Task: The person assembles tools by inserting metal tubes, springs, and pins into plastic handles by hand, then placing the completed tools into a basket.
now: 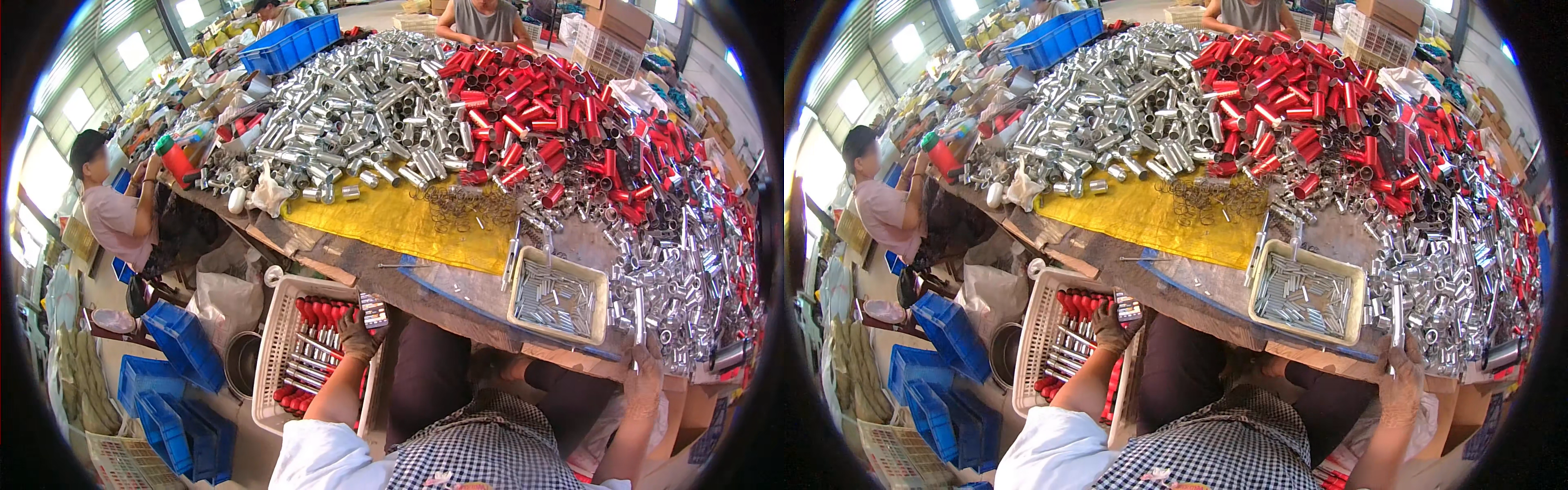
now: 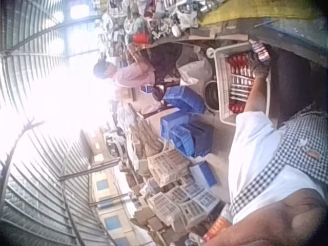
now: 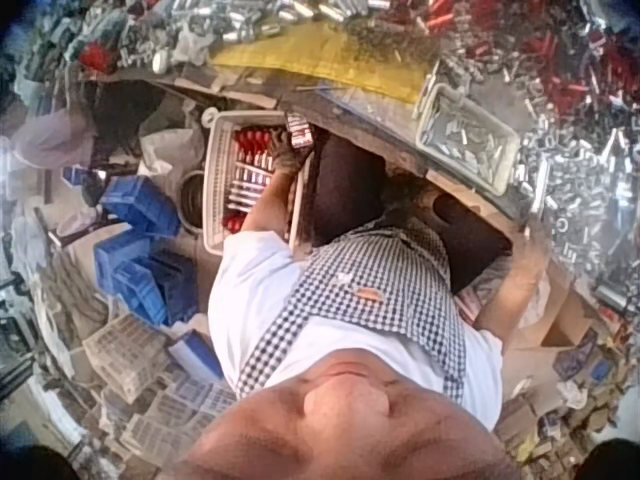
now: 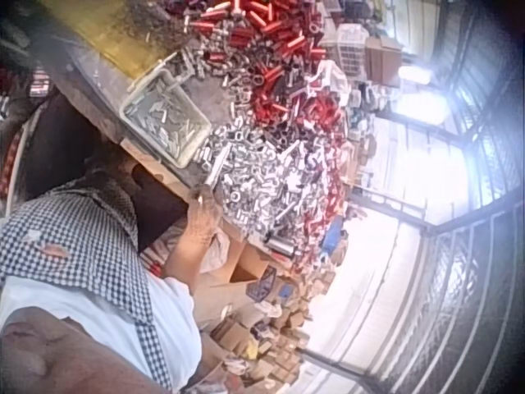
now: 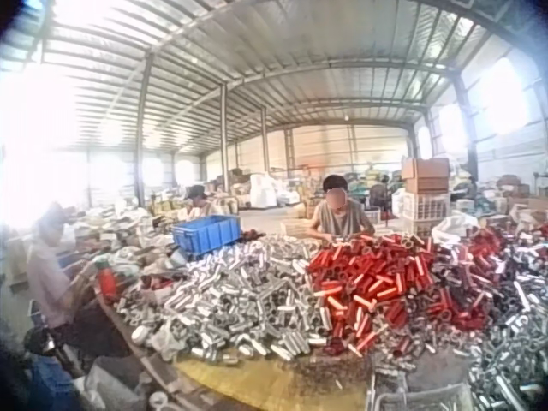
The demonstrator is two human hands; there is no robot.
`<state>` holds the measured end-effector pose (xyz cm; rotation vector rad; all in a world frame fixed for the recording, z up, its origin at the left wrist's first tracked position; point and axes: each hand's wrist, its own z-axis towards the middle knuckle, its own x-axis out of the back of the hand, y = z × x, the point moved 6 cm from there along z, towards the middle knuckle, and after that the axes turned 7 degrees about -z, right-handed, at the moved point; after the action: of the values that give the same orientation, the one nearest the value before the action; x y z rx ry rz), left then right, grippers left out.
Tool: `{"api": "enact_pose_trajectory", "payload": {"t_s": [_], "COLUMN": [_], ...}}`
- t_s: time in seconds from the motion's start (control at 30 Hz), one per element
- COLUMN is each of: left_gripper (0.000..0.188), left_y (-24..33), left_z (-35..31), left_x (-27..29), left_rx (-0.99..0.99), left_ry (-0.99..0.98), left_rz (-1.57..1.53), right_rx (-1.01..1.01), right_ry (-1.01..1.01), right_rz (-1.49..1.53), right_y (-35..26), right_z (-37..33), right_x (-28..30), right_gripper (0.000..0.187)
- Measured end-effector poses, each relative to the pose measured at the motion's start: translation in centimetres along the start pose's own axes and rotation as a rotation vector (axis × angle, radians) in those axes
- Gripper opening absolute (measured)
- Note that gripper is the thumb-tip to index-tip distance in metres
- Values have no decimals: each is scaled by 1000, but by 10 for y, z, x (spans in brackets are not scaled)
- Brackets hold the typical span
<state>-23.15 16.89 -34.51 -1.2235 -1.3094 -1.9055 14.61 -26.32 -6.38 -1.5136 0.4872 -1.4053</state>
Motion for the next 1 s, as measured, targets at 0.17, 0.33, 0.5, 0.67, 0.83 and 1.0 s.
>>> {"api": "enact_pose_trajectory", "payload": {"t_s": [0.17,0.33,0.5,0.67,0.83,1.0], "left_gripper": [88,94,92,99,98,97], "left_y": [-3,-23,-20,-19,-14,-15], "left_z": [-11,-16,-14,-13,-10,-6], "left_x": [0,-13,-14,-14,-15,-18], "left_rx": [49,61,133,58,26,32], "left_ry": [-47,29,-22,15,22,33], "left_rz": [-23,-25,-55,-25,-35,-22], "right_rx": [-183,3,-89,-61,-97,11], "right_ry": [-176,-81,-30,-15,-38,-14], "right_rz": [220,344,210,313,282,170], "right_y": [-12,10,45,48,63,63], "right_z": [-4,15,29,28,29,29], "right_x": [-11,-15,-27,-44,-43,-40], "right_gripper": [43,38,42,38,41,39]}}
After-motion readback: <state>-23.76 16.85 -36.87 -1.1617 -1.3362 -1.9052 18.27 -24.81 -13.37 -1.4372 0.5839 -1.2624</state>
